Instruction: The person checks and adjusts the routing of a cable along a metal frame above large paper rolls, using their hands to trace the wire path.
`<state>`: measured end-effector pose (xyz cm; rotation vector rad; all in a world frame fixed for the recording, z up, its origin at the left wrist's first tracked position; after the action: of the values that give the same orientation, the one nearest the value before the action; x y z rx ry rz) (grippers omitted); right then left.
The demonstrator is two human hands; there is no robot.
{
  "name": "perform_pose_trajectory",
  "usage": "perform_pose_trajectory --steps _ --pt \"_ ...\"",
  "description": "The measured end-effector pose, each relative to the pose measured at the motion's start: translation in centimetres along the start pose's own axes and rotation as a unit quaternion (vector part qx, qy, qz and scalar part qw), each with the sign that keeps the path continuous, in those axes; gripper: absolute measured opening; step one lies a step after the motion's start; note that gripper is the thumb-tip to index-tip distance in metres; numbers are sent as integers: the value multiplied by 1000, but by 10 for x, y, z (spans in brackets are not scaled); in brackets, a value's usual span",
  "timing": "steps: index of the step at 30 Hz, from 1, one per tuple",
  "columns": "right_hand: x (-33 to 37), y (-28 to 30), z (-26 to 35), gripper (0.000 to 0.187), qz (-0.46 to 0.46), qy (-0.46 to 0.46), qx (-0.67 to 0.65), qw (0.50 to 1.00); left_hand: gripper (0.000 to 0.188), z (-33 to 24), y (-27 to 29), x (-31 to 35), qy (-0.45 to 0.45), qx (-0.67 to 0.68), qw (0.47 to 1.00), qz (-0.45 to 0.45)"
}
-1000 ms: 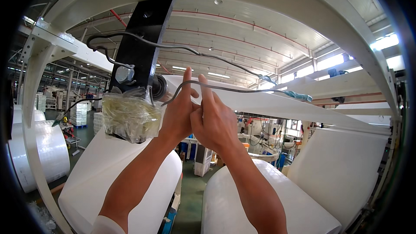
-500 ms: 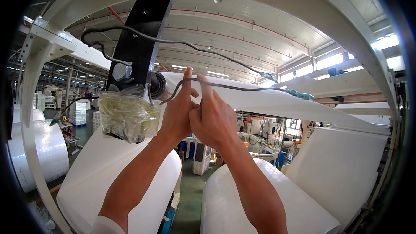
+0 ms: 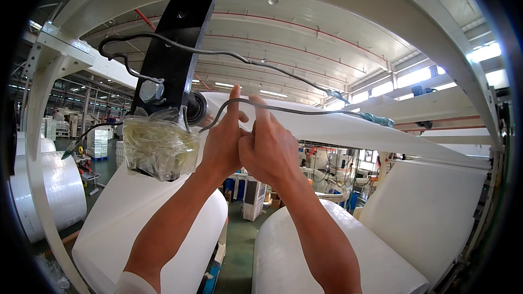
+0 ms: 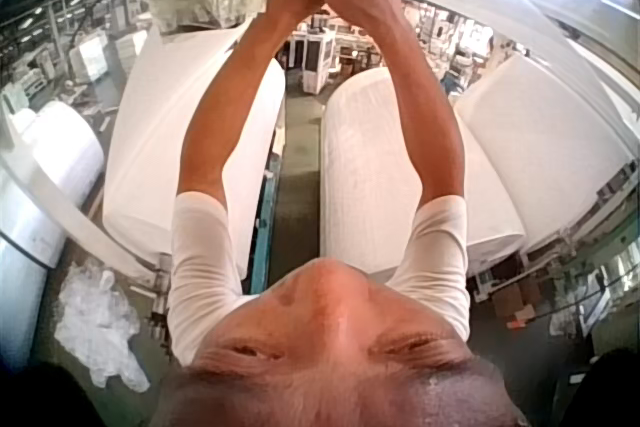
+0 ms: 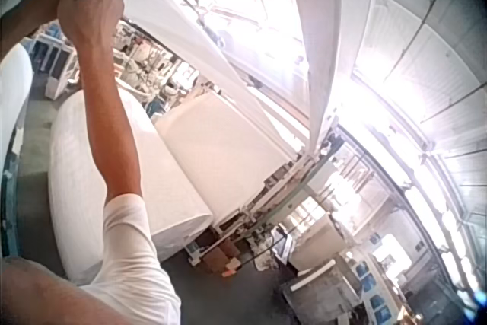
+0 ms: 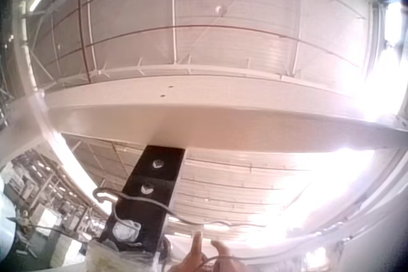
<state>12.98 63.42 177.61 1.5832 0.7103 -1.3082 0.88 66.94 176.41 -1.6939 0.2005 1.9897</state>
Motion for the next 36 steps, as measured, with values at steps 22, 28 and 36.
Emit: perform_pose_trajectory --steps 22,28,36 --pt "1 9 -1 57 -29 -44 -38 998 115 -4 2 -4 72 -8 994 85" --pt "3 10 1 60 -21 -49 -30 998 113 -5 1 -3 54 -15 997 61" --pt "7 11 3 61 -14 -34 -26 999 112 -6 4 -5 42 -19 998 46"
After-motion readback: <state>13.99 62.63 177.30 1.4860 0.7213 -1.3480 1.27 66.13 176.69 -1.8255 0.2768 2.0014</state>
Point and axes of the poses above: each hand's wrist, its own x-axis away from the middle knuckle, its own y-axis out of the back of the hand, z = x × y, the point moved 2 cm from there along -x, towards the middle knuckle, and after that the axes turned 11 degrees about -x, right-handed, at the moved point
